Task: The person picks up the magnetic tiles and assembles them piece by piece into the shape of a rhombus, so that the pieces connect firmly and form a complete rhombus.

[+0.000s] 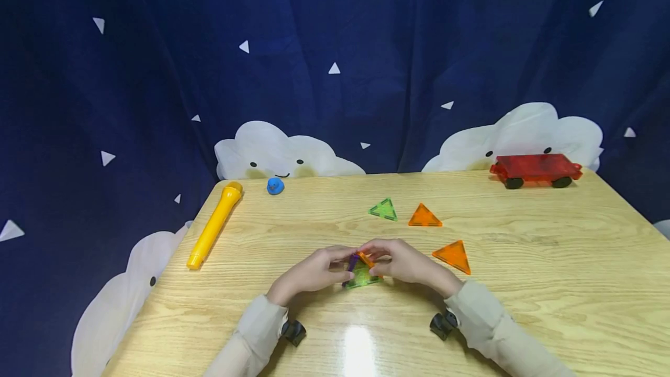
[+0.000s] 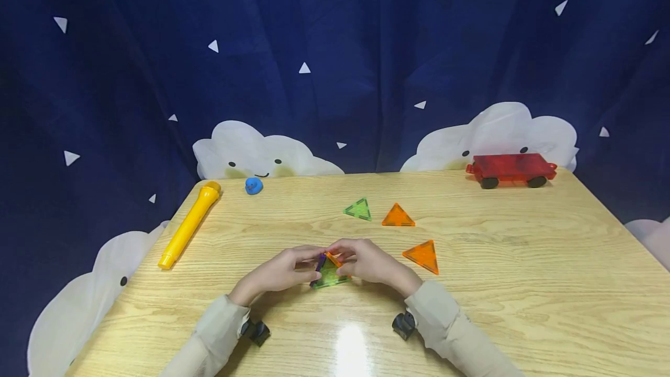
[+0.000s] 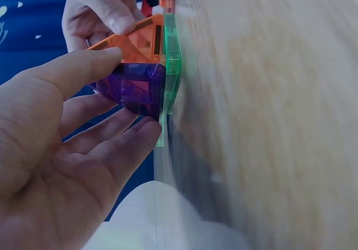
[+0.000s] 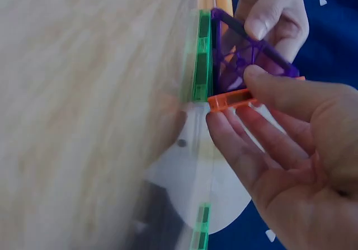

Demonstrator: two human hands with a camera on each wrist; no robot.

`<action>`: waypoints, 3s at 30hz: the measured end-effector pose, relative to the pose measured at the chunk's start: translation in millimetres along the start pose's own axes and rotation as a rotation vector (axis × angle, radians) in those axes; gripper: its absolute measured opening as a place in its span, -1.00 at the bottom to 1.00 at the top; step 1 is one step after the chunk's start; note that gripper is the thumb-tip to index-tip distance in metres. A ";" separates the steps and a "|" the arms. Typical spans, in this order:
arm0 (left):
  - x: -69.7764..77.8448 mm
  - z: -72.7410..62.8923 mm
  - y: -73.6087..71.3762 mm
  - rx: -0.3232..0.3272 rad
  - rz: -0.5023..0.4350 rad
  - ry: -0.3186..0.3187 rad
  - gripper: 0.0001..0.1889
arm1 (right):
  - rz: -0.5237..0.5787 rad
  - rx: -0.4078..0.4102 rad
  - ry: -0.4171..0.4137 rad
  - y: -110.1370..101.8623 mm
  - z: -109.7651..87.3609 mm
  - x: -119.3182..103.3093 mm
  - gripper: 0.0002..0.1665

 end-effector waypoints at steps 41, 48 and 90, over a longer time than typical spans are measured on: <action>1.8 0.2 -3.4 0.043 -0.033 -0.038 -0.44 | -0.131 0.085 0.027 -4.3 1.7 -4.9 -0.77; 1.0 0.8 -3.6 0.046 -0.022 -0.058 -0.45 | -0.124 0.089 0.030 -3.7 2.2 -5.5 -0.82; -5.6 -2.7 -18.4 0.180 0.072 -0.085 -0.44 | -0.263 0.197 0.170 -85.5 -74.4 -3.8 -0.74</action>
Point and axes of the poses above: each hand's wrist, its own z-axis towards the middle knuckle, its own y-axis out of the palm, x = y × z, the point moved 7 cm from there along z, towards the middle knuckle, and after that the axes turned 5 degrees about -z, right-handed, at the moved point
